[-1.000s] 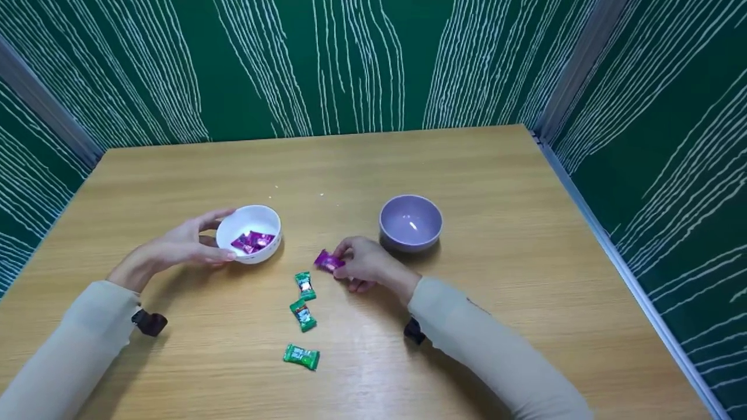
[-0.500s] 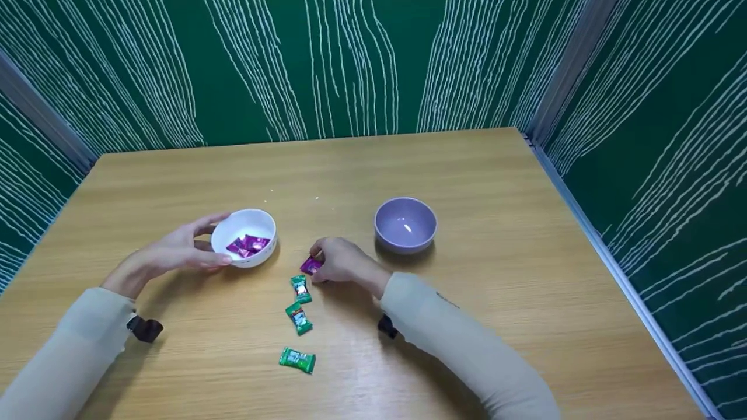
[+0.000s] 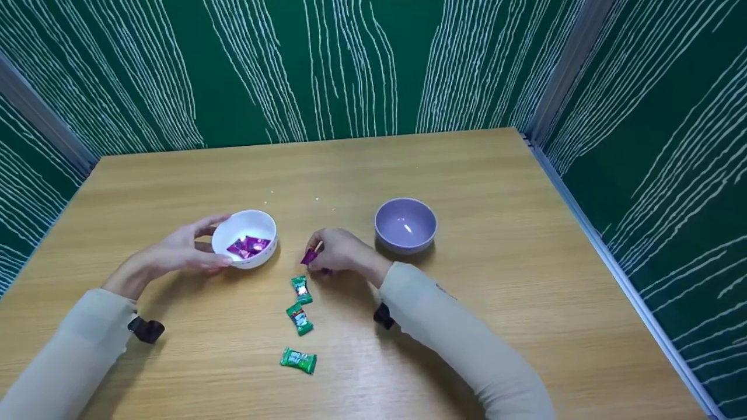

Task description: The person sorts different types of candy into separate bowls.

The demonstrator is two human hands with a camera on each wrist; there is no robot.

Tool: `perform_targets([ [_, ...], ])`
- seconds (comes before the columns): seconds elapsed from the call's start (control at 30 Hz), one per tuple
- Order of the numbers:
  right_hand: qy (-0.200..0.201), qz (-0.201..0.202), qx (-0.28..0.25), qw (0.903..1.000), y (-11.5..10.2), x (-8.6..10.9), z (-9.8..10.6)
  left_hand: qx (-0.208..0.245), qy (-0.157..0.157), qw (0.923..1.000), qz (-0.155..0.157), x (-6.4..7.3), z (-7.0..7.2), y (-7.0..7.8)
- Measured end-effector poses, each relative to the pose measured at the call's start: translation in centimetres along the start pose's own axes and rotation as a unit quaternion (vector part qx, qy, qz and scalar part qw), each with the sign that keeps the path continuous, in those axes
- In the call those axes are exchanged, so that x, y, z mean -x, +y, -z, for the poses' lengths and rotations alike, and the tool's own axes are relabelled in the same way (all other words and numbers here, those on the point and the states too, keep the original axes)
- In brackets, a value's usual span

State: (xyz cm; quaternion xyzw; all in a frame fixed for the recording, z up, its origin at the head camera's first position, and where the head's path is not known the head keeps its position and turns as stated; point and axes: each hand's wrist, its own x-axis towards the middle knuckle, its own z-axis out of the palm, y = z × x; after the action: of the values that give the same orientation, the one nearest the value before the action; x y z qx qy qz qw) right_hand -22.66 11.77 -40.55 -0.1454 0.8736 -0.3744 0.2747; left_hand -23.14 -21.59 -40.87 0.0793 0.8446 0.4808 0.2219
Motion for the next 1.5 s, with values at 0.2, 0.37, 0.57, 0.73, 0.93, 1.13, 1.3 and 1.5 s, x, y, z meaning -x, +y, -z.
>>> perform_targets([
  [0.2,-0.008,0.004,-0.010,0.9999,-1.0,-0.3,0.8,0.002,-0.004,1.0000,0.004,0.2,0.1,0.0],
  [0.37,-0.018,0.009,-0.060,0.9980,-2.0,-1.1,0.8,0.008,0.000,1.0000,0.005,0.7,0.4,-0.3],
  [0.57,-0.025,0.008,-0.138,0.9900,-3.5,-2.2,0.6,0.019,0.004,0.9998,0.001,1.1,0.7,-0.7],
  [0.73,-0.036,0.018,-0.202,0.9785,-4.7,-3.0,0.3,0.024,0.004,0.9997,0.002,1.0,0.6,-0.9],
  [0.93,-0.029,0.031,-0.254,0.9663,-5.9,-3.8,-0.1,0.031,0.001,0.9995,-0.002,0.7,0.3,-0.9],
  [1.13,-0.003,0.020,-0.289,0.9572,-6.3,-4.8,-0.8,0.014,-0.011,0.9998,-0.003,0.4,0.4,-0.5],
  [1.3,0.018,0.007,-0.299,0.9539,-6.3,-5.6,-1.3,-0.001,-0.007,1.0000,-0.004,0.1,0.4,-0.3],
  [1.5,0.015,-0.003,-0.335,0.9421,-6.3,-6.2,-1.5,0.020,-0.013,0.9997,-0.011,0.1,0.2,-0.2],
])
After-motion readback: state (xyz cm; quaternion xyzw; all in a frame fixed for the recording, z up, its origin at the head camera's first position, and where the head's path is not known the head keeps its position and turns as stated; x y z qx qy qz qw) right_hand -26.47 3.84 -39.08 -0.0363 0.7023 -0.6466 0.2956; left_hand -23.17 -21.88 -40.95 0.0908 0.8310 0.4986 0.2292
